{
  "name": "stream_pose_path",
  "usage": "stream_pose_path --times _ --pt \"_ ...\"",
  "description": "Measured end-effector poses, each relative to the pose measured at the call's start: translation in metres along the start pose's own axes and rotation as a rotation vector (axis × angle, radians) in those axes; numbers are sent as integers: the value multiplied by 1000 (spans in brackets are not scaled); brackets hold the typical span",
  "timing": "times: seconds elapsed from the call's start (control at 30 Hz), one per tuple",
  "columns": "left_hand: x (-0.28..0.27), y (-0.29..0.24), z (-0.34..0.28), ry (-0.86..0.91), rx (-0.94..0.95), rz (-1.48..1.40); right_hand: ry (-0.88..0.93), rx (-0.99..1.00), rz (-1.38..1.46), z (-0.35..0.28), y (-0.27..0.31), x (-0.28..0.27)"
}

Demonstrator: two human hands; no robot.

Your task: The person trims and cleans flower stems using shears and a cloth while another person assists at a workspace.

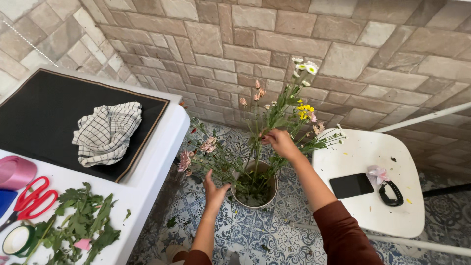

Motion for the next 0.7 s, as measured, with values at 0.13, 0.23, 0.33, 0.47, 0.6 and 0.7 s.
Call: stream_pose_path --times 0.13,0.23,0.33,0.47,0.6,0.7 --pt "14 -37 -12 22 136 135 76 -51 -23 -10 13 0" --pt "31 -89 -39 121 236 132 116 -148 22 -25 65 -4" --pt "54 -124 -50 213 434 98 226 84 83 -33 61 8" --pt "65 -85 -6 3 326 154 155 -6 -30 -30 74 -6" --pt "57 -91 -19 -41 357 64 -23 -344 -194 -39 112 -50" --pt "46 -93 -17 -81 393 -13 -121 -295 -5 -48 128 -83"
Point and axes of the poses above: each hand's wrist, its own z-axis towards the middle knuckle, its own x-axis out of the palm, y = z × x, the point moved 8 cm from there along z, towards the middle knuckle, and after that the axes turned 3 degrees about z, right-handed, at the moved point
